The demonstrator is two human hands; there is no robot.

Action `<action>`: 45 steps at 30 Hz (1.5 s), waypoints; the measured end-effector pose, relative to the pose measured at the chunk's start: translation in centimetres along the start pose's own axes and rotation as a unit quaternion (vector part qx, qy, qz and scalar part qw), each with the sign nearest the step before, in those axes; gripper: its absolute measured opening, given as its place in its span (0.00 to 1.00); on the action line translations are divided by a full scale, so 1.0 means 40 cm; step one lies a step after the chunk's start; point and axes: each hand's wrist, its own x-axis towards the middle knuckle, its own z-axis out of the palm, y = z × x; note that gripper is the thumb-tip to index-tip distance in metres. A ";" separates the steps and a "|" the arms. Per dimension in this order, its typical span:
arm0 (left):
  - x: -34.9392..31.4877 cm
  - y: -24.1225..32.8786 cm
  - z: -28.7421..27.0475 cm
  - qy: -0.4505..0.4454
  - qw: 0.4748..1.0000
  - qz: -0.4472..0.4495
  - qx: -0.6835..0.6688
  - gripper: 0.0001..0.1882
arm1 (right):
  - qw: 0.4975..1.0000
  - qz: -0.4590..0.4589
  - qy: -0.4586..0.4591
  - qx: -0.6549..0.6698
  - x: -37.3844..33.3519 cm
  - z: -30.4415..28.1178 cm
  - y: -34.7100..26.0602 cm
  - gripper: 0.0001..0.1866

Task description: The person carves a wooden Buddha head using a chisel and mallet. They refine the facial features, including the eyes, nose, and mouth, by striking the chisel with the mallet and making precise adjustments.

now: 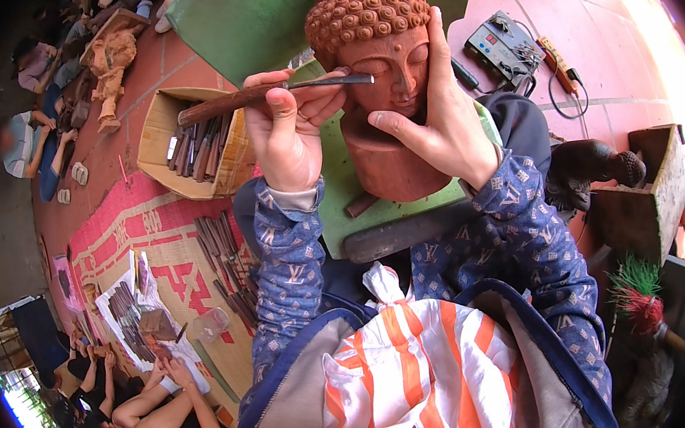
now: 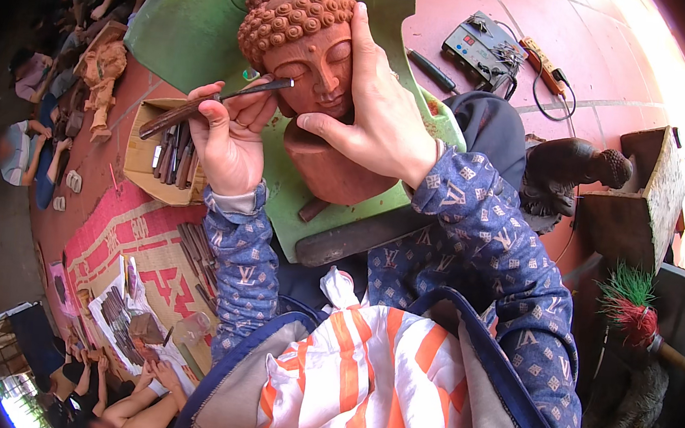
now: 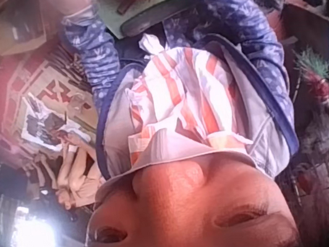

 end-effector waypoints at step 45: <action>0.006 0.004 0.007 -0.010 0.999 -0.011 -0.031 0.14 | 1.000 0.011 0.001 0.022 -0.001 -0.002 0.001 0.59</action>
